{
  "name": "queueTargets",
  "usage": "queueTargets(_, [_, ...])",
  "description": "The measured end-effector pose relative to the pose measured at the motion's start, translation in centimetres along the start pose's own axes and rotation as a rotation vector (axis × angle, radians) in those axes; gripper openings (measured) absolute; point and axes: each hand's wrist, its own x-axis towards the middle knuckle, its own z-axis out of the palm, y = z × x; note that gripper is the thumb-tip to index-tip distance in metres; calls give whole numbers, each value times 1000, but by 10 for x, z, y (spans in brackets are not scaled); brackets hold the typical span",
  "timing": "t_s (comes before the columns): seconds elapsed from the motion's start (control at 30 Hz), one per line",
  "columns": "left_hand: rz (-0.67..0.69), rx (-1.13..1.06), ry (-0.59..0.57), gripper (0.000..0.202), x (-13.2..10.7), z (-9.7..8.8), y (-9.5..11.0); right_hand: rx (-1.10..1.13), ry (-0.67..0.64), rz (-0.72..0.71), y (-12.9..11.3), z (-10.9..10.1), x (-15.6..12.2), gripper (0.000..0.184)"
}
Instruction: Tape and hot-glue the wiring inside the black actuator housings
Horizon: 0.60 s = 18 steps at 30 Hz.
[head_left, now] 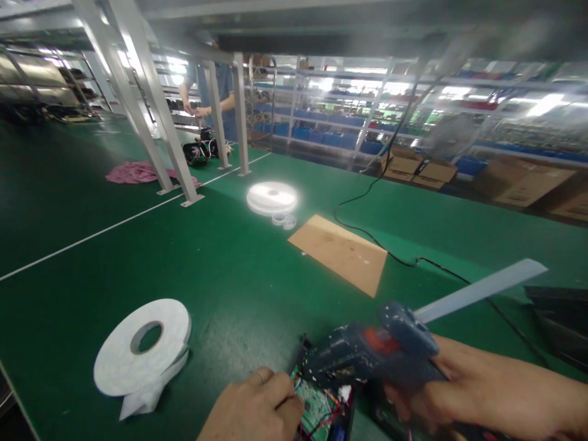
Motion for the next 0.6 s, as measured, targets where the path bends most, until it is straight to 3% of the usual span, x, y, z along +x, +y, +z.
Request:
queueTargets(0.37, [4,-16,47,13,2,-3,1,-8,-10,28,-2,3,2,36])
queueTargets(0.6, [-14,-33,-5,17,2,-5,3,-9,-2,36,-2,3,1,36])
